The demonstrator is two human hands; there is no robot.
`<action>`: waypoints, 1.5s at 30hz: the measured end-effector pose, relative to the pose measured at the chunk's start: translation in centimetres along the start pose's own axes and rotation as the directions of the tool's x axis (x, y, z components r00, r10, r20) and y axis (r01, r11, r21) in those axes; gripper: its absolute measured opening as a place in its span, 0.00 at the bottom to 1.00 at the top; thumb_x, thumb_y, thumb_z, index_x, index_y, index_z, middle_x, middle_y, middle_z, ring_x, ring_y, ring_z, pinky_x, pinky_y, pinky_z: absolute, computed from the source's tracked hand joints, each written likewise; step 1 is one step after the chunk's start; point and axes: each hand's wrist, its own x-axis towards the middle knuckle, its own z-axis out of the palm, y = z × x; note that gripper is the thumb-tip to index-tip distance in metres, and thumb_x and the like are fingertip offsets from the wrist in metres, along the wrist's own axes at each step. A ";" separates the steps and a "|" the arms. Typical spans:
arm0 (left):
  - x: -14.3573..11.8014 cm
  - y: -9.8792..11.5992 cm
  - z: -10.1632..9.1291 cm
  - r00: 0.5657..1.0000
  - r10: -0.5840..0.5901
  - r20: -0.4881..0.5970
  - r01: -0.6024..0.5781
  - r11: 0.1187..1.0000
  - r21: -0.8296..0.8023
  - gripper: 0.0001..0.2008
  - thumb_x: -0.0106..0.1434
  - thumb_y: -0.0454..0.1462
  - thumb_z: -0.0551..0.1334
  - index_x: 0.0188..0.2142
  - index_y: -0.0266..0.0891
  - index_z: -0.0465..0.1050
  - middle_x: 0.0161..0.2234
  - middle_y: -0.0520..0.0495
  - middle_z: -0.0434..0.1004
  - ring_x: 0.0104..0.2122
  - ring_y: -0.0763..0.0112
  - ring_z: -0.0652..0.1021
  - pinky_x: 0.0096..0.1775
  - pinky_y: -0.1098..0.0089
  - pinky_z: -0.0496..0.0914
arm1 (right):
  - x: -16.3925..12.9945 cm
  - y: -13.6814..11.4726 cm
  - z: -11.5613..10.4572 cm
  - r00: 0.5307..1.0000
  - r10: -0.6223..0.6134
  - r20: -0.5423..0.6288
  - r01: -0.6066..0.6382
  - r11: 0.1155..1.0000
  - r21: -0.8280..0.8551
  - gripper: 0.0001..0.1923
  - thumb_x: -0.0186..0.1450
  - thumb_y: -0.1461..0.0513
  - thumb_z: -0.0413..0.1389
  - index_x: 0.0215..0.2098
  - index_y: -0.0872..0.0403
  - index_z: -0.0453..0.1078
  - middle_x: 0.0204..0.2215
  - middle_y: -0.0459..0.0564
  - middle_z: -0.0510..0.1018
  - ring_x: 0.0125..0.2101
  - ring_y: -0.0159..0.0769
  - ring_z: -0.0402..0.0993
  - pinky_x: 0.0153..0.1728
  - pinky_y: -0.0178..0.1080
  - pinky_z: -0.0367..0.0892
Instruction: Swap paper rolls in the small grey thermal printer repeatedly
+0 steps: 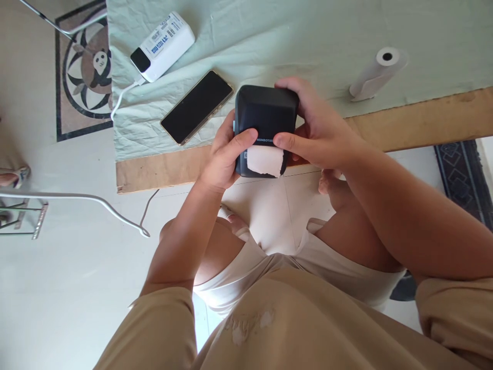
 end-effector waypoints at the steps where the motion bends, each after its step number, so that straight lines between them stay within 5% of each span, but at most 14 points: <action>1: 0.0 0.0 0.0 1.000 0.002 -0.003 -0.002 1.000 -0.001 0.12 0.64 0.40 0.65 0.45 0.39 0.72 0.31 0.51 0.73 0.29 0.73 0.77 0.29 0.74 0.70 | 0.0 -0.1 0.0 1.000 0.003 -0.003 -0.003 1.000 -0.010 0.39 0.63 0.47 0.62 0.66 0.40 0.50 0.58 0.50 0.66 0.25 0.22 0.71 0.22 0.31 0.76; 6: -0.2 0.0 0.2 1.000 -0.005 -0.023 0.005 1.000 -0.008 0.10 0.65 0.41 0.64 0.45 0.41 0.73 0.32 0.50 0.74 0.38 0.66 0.81 0.32 0.72 0.72 | 0.1 0.4 0.0 1.000 0.030 -0.007 -0.030 0.999 0.035 0.40 0.62 0.47 0.63 0.66 0.37 0.50 0.59 0.49 0.65 0.28 0.25 0.73 0.22 0.31 0.76; 10: 0.0 0.3 0.7 0.999 -0.034 0.002 0.035 0.995 -0.098 0.13 0.68 0.48 0.60 0.43 0.42 0.74 0.41 0.45 0.80 0.56 0.55 0.76 0.52 0.61 0.74 | 0.1 0.7 0.2 0.999 0.022 -0.036 -0.021 0.999 0.028 0.40 0.62 0.49 0.63 0.67 0.36 0.49 0.60 0.49 0.65 0.31 0.29 0.75 0.24 0.34 0.76; 13: 0.3 0.3 0.7 0.997 -0.078 -0.009 0.075 0.985 -0.155 0.20 0.70 0.52 0.53 0.41 0.41 0.75 0.43 0.43 0.81 0.61 0.53 0.72 0.58 0.57 0.72 | -0.3 0.3 0.5 0.988 -0.063 -0.142 0.054 0.997 -0.062 0.31 0.65 0.52 0.60 0.64 0.38 0.56 0.61 0.47 0.65 0.31 0.27 0.74 0.27 0.35 0.75; 18: 0.5 -0.1 0.1 0.991 -0.127 -0.041 0.122 0.986 -0.118 0.21 0.73 0.50 0.48 0.43 0.42 0.76 0.39 0.44 0.82 0.59 0.55 0.74 0.56 0.59 0.73 | -1.0 -0.7 0.9 0.950 -0.223 -0.218 0.165 0.952 -0.258 0.25 0.64 0.58 0.58 0.59 0.41 0.62 0.62 0.45 0.65 0.27 0.23 0.69 0.27 0.35 0.71; 22: 0.5 -0.1 -0.1 0.997 -0.058 -0.050 0.053 0.995 -0.086 0.17 0.72 0.47 0.52 0.40 0.42 0.76 0.40 0.46 0.81 0.61 0.55 0.72 0.58 0.58 0.71 | -0.9 -0.8 1.0 0.940 -0.309 -0.147 0.238 0.899 -0.367 0.28 0.61 0.59 0.60 0.59 0.44 0.61 0.62 0.48 0.64 0.42 0.33 0.75 0.30 0.35 0.71; 26: 0.5 0.1 0.0 0.994 -0.026 -0.104 0.025 1.000 -0.010 0.15 0.70 0.48 0.55 0.35 0.46 0.77 0.36 0.48 0.80 0.56 0.52 0.75 0.57 0.56 0.71 | -0.8 -0.7 0.8 0.936 -0.340 -0.094 0.278 0.874 -0.398 0.32 0.60 0.60 0.61 0.61 0.45 0.59 0.63 0.49 0.63 0.47 0.34 0.73 0.29 0.33 0.71; 32: 0.6 0.8 0.4 0.987 -0.158 -0.022 0.155 0.984 -0.087 0.21 0.70 0.53 0.53 0.45 0.44 0.77 0.45 0.44 0.81 0.59 0.48 0.73 0.55 0.54 0.71 | -1.0 -0.9 0.7 0.911 -0.371 -0.180 0.233 0.823 -0.518 0.31 0.59 0.57 0.63 0.59 0.47 0.61 0.62 0.52 0.65 0.40 0.33 0.75 0.29 0.36 0.72; 35: 0.6 0.9 0.6 0.987 -0.162 0.000 0.161 0.982 -0.100 0.20 0.69 0.53 0.55 0.46 0.44 0.76 0.45 0.43 0.80 0.61 0.48 0.71 0.52 0.55 0.74 | -1.1 -1.0 0.7 0.828 -0.444 -0.343 0.185 0.793 -0.580 0.24 0.60 0.53 0.63 0.52 0.50 0.66 0.41 0.50 0.75 0.27 0.30 0.71 0.27 0.38 0.67; 37: 0.5 0.8 0.6 0.986 -0.163 -0.020 0.162 0.985 -0.056 0.17 0.66 0.52 0.59 0.43 0.44 0.75 0.41 0.44 0.80 0.58 0.48 0.74 0.47 0.56 0.76 | -1.0 -1.0 0.8 0.775 -0.450 -0.444 0.168 0.824 -0.541 0.17 0.65 0.51 0.59 0.48 0.50 0.66 0.22 0.41 0.69 0.20 0.28 0.65 0.26 0.38 0.64; 39: 0.4 0.7 0.5 0.988 -0.151 -0.045 0.150 0.989 -0.019 0.15 0.65 0.51 0.62 0.39 0.43 0.74 0.36 0.45 0.78 0.53 0.50 0.77 0.44 0.59 0.76 | -0.8 -0.9 1.0 0.757 -0.404 -0.515 0.197 0.891 -0.409 0.14 0.70 0.50 0.54 0.47 0.48 0.63 0.16 0.37 0.61 0.16 0.28 0.62 0.23 0.36 0.61; 42: 0.3 0.6 0.5 0.993 -0.105 -0.046 0.104 0.994 -0.011 0.14 0.65 0.49 0.63 0.36 0.40 0.73 0.33 0.46 0.76 0.48 0.55 0.80 0.42 0.63 0.76 | -0.5 -1.0 1.1 0.764 -0.311 -0.566 0.226 0.950 -0.217 0.13 0.71 0.49 0.51 0.44 0.46 0.56 0.26 0.39 0.74 0.18 0.25 0.65 0.19 0.33 0.58; 45: 0.2 0.5 0.6 0.997 -0.064 -0.033 0.065 0.998 0.014 0.14 0.67 0.49 0.63 0.35 0.40 0.74 0.31 0.47 0.75 0.43 0.59 0.80 0.38 0.67 0.74 | -0.7 -1.5 1.0 0.789 -0.323 -0.523 0.170 0.932 -0.320 0.08 0.70 0.56 0.52 0.39 0.48 0.56 0.41 0.42 0.78 0.21 0.25 0.67 0.22 0.34 0.60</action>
